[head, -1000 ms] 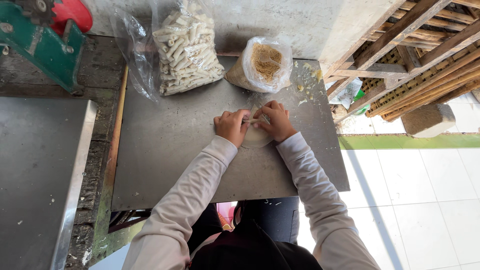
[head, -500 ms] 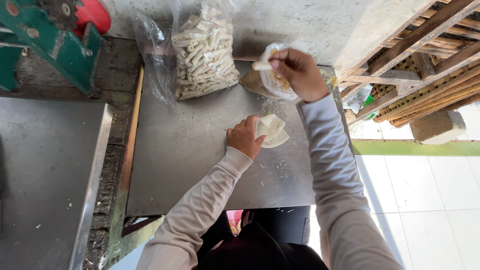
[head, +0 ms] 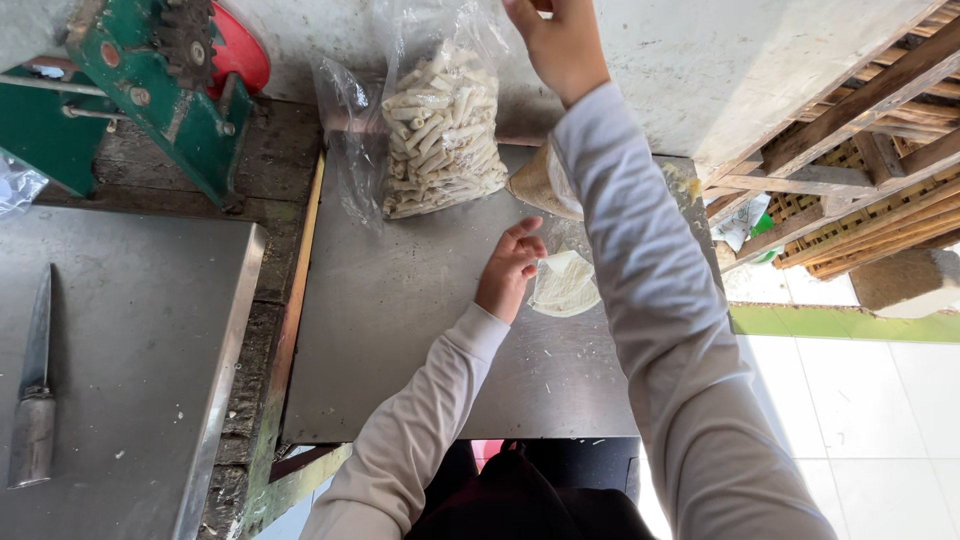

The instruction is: The person takes a triangular pastry wrapper, fills it with a brown powder from a bag using a small stick, and folds the wrapper to seal it. They repeat this process with several items at a metal workstation.

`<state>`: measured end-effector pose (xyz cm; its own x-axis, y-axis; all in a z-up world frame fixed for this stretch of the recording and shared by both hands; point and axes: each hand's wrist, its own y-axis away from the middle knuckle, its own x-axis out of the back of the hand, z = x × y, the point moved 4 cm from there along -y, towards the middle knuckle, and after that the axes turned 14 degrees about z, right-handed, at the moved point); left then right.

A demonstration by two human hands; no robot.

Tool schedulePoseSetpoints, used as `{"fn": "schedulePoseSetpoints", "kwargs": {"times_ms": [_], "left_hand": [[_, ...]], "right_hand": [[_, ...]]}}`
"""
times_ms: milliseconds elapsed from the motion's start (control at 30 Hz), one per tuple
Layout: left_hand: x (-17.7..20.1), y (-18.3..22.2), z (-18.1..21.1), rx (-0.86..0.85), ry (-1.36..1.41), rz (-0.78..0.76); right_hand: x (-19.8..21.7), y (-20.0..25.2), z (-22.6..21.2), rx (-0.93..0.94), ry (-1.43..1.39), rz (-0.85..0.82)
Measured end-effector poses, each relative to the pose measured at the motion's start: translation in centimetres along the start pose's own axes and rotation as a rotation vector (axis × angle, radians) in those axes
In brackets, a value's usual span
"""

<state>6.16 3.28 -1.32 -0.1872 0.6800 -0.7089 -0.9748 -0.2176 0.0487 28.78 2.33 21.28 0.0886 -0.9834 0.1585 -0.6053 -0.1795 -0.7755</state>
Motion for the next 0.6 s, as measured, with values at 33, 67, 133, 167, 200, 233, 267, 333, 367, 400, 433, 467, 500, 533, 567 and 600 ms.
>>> {"fn": "schedulePoseSetpoints", "kwargs": {"times_ms": [33,67,133,167,200,233,267,333,367,400,433,467,500,533,567,600], "left_hand": [[0.4,-0.5,-0.4,0.231,0.278,-0.003],[0.7,-0.8,-0.4,0.177,0.212,0.016],[1.0,-1.2,-0.5,0.071,0.078,0.05],[1.0,-1.3,-0.4,0.018,0.009,0.066],[0.9,-1.3,-0.3,-0.033,-0.061,0.078],[0.7,-1.2,-0.1,-0.084,-0.132,0.089],[0.4,-0.8,0.5,-0.254,-0.389,0.105],[-0.6,0.6,1.9,-0.594,-0.901,0.134],[-1.3,1.0,2.0,-0.635,-1.029,0.12],[-1.9,1.3,2.0,-0.675,-1.158,0.104],[-2.6,1.4,1.9,-0.714,-1.287,0.086],[-3.1,1.2,1.8,-0.727,-1.314,0.065],[-3.3,0.8,1.7,-0.741,-1.34,0.043],[-3.6,0.4,1.5,-0.757,-1.365,0.019],[-3.7,-0.1,1.1,-0.728,-1.344,0.007],[-3.7,-0.6,0.7,-0.698,-1.327,-0.001]], "right_hand": [[0.6,1.0,-1.4,-0.039,0.025,0.0],[1.5,2.8,-3.0,-0.079,0.05,-0.005],[3.2,7.2,-5.9,-0.118,0.055,-0.065],[4.3,9.3,-7.2,-0.117,0.036,-0.12],[5.5,11.6,-7.9,-0.142,0.145,-0.162],[6.8,13.8,-8.3,-0.166,0.253,-0.206],[7.7,15.7,-8.5,-0.167,0.288,-0.276],[10.0,19.4,-7.9,-0.225,0.375,-0.415],[11.2,21.1,-7.3,-0.281,0.427,-0.484],[11.9,22.3,-6.7,-0.277,0.427,-0.469],[12.5,23.4,-6.1,-0.274,0.427,-0.454],[13.2,24.2,-5.6,-0.269,0.431,-0.433],[13.6,24.9,-5.1,-0.279,0.459,-0.414],[13.4,25.5,-4.7,-0.289,0.488,-0.393],[13.2,25.9,-4.3,-0.299,0.518,-0.372],[12.9,26.0,-4.2,-0.231,0.525,-0.33]]}}
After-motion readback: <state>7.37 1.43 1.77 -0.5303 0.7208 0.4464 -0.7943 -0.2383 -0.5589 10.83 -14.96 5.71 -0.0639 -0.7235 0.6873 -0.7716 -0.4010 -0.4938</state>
